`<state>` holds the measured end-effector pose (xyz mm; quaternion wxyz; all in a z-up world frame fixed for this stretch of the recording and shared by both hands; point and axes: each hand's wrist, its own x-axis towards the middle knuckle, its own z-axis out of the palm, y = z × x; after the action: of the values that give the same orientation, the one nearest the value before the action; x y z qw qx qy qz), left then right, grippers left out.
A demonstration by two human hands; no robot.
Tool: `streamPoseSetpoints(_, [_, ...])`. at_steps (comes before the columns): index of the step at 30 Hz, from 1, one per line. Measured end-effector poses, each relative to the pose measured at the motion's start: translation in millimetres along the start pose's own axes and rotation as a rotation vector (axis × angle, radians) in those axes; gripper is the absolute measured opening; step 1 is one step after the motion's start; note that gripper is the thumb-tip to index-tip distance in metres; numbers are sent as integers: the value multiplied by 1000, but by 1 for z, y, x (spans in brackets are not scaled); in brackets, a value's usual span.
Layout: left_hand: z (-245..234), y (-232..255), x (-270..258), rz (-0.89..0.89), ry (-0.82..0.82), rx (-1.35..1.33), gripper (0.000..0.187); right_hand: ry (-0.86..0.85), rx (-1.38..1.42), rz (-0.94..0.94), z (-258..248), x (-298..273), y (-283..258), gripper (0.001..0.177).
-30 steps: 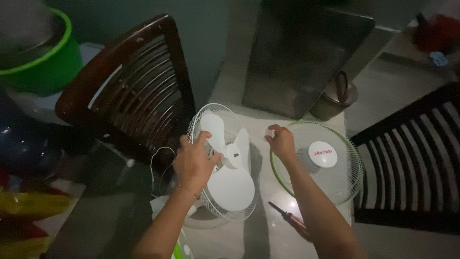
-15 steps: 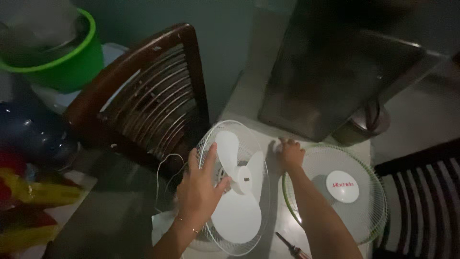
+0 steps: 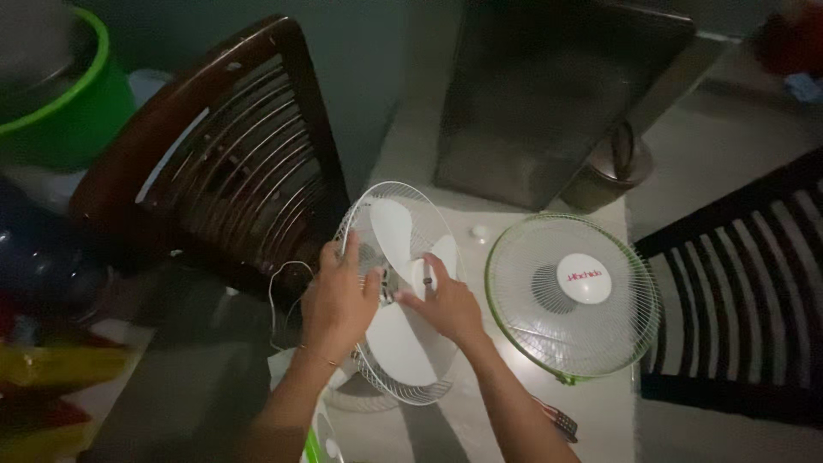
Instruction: The person disassembles a small table fan on a tiled floor. They use a screwdriver to loosen the front grille, remove the fan blades, and then detach the rear grille and motor housing components, laying the parts out on the floor.
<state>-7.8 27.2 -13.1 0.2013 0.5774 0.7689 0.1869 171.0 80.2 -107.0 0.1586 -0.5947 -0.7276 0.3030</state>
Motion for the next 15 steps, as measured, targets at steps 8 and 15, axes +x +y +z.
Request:
streamPoseSetpoints(8, [5,-16,5,-41,63,-199,81,-1,70,-129,3,11,10,76])
streamPoseSetpoints(15, [5,-10,3,-117,16,-160,77,37,483,75,-35,-2,42,65])
